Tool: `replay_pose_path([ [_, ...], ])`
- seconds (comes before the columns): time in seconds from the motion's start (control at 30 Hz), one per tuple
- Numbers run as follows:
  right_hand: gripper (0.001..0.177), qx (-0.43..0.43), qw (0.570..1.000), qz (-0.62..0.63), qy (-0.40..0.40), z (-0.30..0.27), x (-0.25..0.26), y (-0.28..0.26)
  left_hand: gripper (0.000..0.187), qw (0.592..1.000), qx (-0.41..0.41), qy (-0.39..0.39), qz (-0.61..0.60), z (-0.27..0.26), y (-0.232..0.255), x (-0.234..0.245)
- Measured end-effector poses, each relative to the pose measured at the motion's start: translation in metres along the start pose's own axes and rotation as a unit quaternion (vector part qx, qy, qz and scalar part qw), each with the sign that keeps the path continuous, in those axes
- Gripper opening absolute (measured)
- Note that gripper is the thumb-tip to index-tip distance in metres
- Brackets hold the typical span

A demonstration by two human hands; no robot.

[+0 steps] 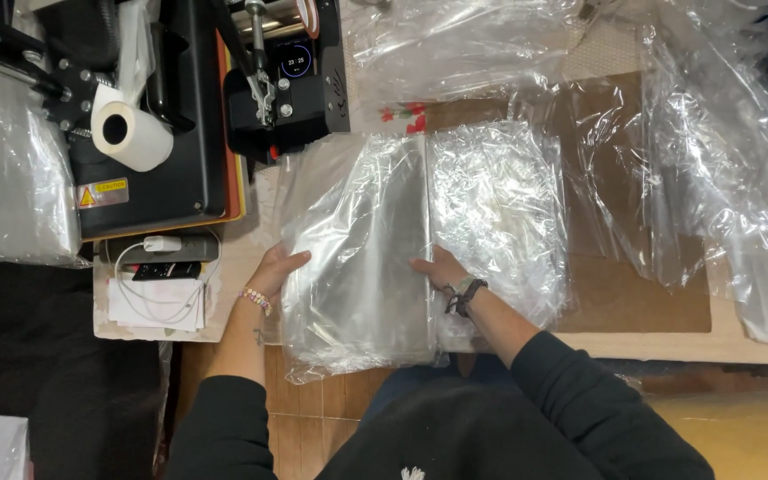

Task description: Preparing and organizing plastic bags by smoothing them out and stacking them on a table.

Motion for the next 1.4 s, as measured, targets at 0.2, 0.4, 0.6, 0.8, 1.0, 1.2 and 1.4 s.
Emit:
replay_pose_path([
  [0.2, 0.079, 0.029, 0.994, -0.105, -0.032, 0.026, 0.000, 0.010, 0.044, 0.990, -0.023, 0.049, 0.129, 0.013, -0.005, 0.002],
  [0.4, 0.046, 0.142, 0.989, 0.035, -0.033, -0.032, 0.001, -0.023, 0.028, 0.987, -0.103, 0.060, 0.104, -0.084, 0.093, -0.052],
  [0.6, 0.034, 0.238, 0.938, -0.249, 0.050, -0.078, 0.032, -0.123, 0.026, 0.991, -0.121, 0.049, 0.003, -0.113, 0.116, -0.092],
  [0.8, 0.022, 0.311, 0.802, -0.481, 0.170, -0.111, 0.072, -0.259, 0.028, 0.975, -0.072, 0.070, -0.200, -0.082, 0.092, -0.177],
  [1.0, 0.015, 0.394, 0.688, -0.551, 0.260, -0.024, 0.109, -0.353, 0.033, 0.920, -0.062, -0.006, -0.387, 0.057, 0.056, -0.283],
  [1.2, 0.027, 0.374, 0.626, -0.629, 0.270, 0.097, 0.137, -0.383, 0.035, 0.882, -0.007, -0.007, -0.471, 0.177, 0.035, -0.331],
  [1.4, 0.032, 0.370, 0.593, -0.653, 0.293, 0.187, 0.149, -0.384, 0.035, 0.901, 0.003, 0.031, -0.432, 0.202, 0.080, -0.337],
])
Point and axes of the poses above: each hand's wrist, its own z-axis towards the middle knuckle, its own x-axis out of the back of the hand, y = z × x, the point moved 6 cm from there along z, towards the middle knuckle, and after that the axes turned 5 degrees about z, right-handed, at the moved point
